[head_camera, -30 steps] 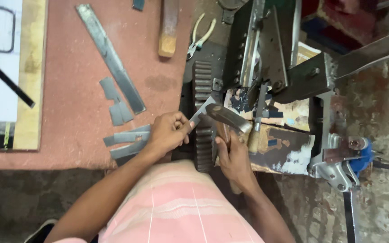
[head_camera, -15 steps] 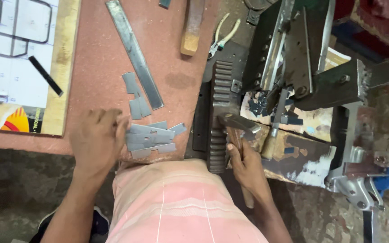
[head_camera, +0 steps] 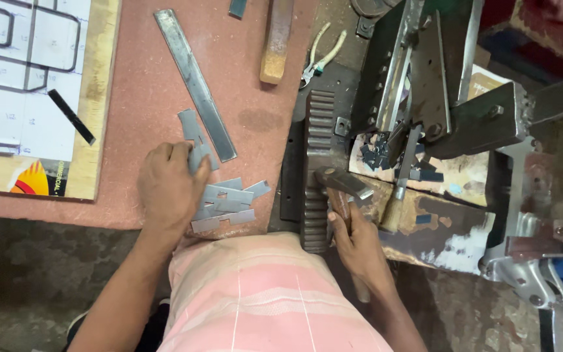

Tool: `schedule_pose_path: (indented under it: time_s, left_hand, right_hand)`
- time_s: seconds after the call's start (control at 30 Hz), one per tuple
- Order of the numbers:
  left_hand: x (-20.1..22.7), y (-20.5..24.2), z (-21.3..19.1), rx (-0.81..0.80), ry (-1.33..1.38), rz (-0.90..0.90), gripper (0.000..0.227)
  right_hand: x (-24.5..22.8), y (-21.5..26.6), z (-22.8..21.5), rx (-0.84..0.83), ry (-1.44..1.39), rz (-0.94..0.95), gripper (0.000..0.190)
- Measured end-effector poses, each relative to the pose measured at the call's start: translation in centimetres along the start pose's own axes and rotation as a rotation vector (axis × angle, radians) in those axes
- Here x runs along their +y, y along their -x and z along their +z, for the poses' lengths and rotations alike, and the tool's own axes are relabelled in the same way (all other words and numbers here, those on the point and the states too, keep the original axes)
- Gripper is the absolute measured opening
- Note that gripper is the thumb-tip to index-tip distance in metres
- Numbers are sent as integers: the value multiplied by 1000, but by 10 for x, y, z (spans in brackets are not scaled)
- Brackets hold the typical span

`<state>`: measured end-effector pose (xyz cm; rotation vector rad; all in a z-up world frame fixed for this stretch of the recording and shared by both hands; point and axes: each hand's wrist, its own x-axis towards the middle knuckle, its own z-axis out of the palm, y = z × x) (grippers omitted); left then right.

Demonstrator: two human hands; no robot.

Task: The person hammers metal strips into rectangular frames on a template, then uses a hammer and a gear-like tool to bend small metal pieces. They repeatedly place and hammer the strips into the template slots, adjusting their positions with pliers.

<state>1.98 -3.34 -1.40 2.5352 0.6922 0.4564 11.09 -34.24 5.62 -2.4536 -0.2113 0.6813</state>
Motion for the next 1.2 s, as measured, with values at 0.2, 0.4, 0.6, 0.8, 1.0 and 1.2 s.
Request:
schedule_pose_path:
  time_s: [0.2,0.4,0.6,0.8,1.0,1.2]
  left_hand:
    - [5,-7,-5,-110,24,-21,17]
    - [12,0,-14,-30,-15,-45,32]
    - [12,2,-16,-132,-41,-41,28]
    - [11,-5,-17,-122,11,-56,22]
    - [30,-12,-19,-59,584,-255,21]
    - [92,-27,32,-191,796,94,21]
  right_hand:
    - [-1,1,-1,1,28,8,44]
    - [-1,0,0,-12,62,63,43]
    - [-4,1,1,-21,27,47,39]
    - [3,2,3,-9,22,34,41]
    - [12,-1,7,78,41,-113,49]
    - [13,5,3,-20,-232,141,31]
